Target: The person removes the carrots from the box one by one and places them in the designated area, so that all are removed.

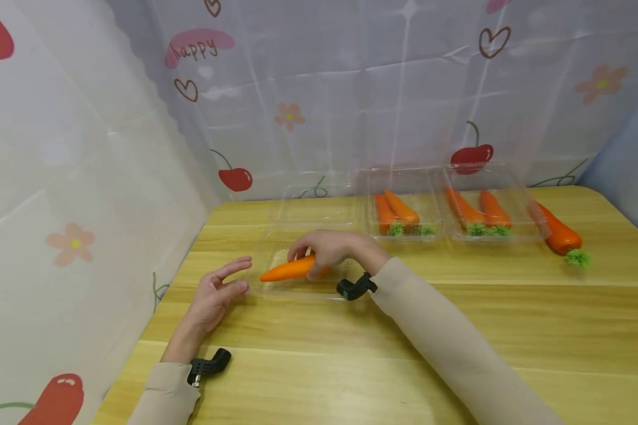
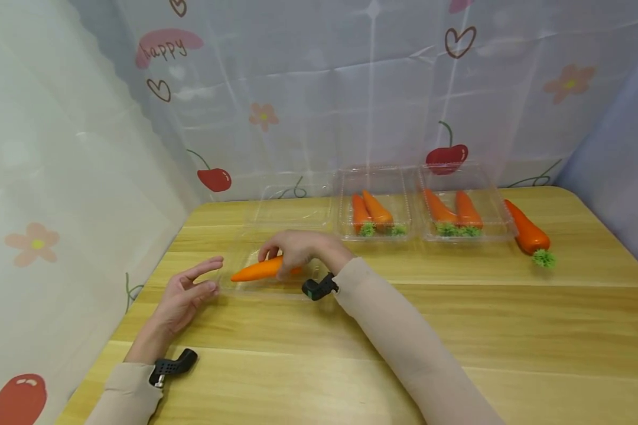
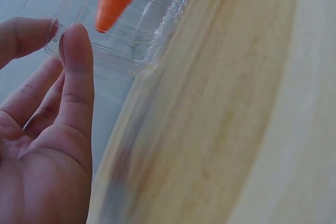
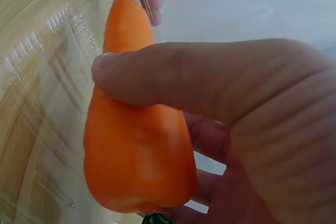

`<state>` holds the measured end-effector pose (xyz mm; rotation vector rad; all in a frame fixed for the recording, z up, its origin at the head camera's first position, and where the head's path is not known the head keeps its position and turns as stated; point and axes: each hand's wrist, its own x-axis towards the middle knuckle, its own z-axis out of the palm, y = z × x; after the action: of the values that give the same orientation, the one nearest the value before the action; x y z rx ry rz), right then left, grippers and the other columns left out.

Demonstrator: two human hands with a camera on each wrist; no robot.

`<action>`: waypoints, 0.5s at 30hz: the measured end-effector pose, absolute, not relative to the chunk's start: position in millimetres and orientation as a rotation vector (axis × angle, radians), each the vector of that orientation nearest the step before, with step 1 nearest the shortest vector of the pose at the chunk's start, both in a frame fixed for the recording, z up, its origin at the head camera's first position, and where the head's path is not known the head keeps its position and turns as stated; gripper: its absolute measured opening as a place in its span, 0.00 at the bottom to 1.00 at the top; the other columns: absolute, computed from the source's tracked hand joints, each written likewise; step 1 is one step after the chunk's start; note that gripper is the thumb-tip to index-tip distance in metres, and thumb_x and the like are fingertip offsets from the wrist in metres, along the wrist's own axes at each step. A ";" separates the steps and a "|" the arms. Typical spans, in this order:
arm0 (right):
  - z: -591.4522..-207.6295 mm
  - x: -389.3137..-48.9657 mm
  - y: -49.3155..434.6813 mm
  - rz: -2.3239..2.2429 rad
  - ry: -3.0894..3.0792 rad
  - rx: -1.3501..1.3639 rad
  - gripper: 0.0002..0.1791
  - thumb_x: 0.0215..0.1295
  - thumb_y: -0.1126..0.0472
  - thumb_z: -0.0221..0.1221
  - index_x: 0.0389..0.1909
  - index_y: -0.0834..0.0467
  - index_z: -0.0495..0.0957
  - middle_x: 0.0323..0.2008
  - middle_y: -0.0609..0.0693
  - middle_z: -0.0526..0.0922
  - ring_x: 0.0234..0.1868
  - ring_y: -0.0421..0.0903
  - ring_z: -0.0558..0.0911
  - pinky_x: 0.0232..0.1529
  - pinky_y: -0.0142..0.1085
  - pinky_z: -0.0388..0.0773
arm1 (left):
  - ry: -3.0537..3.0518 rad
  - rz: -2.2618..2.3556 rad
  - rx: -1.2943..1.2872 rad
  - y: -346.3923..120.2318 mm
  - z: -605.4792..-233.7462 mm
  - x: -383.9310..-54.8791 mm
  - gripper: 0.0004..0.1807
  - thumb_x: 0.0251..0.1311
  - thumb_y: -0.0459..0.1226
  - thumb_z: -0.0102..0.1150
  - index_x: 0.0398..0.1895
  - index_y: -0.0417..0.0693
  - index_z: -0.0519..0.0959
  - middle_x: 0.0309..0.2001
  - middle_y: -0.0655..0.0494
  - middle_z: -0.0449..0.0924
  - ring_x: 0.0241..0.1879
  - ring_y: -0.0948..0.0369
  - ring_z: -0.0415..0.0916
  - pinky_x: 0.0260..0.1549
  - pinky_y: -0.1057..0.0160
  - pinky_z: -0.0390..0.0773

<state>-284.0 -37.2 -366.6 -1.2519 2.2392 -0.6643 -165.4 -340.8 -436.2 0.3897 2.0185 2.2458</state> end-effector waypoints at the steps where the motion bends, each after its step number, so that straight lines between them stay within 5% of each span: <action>1: -366.0 -283.1 -36.0 -0.683 2.245 -1.260 0.27 0.57 0.62 0.71 0.60 0.48 0.80 0.54 0.47 0.83 0.50 0.45 0.79 0.54 0.38 0.78 | 2.019 2.248 0.389 -341.0 -436.3 -165.2 0.27 0.68 0.21 0.56 0.69 0.21 0.66 0.74 0.52 0.66 0.38 0.65 0.85 0.42 0.66 0.87; 7: -364.6 -276.6 -24.6 -0.852 2.312 -1.223 0.28 0.61 0.60 0.71 0.63 0.48 0.79 0.58 0.49 0.83 0.52 0.46 0.81 0.55 0.39 0.79 | 2.026 2.244 0.387 -341.4 -436.8 -164.6 0.26 0.68 0.21 0.56 0.69 0.21 0.67 0.74 0.51 0.66 0.38 0.65 0.85 0.42 0.66 0.87; 15: -362.0 -271.6 -6.1 -1.143 2.307 -1.144 0.29 0.63 0.57 0.71 0.65 0.46 0.77 0.58 0.50 0.81 0.53 0.54 0.82 0.42 0.38 0.85 | 2.020 2.256 0.400 -340.0 -435.6 -165.7 0.27 0.68 0.21 0.56 0.69 0.19 0.65 0.74 0.51 0.66 0.39 0.64 0.86 0.42 0.66 0.87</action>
<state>-271.6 -6.1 -362.0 -1.1444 2.3069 -1.1427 -165.7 -340.0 -435.6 0.3998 2.0196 2.2562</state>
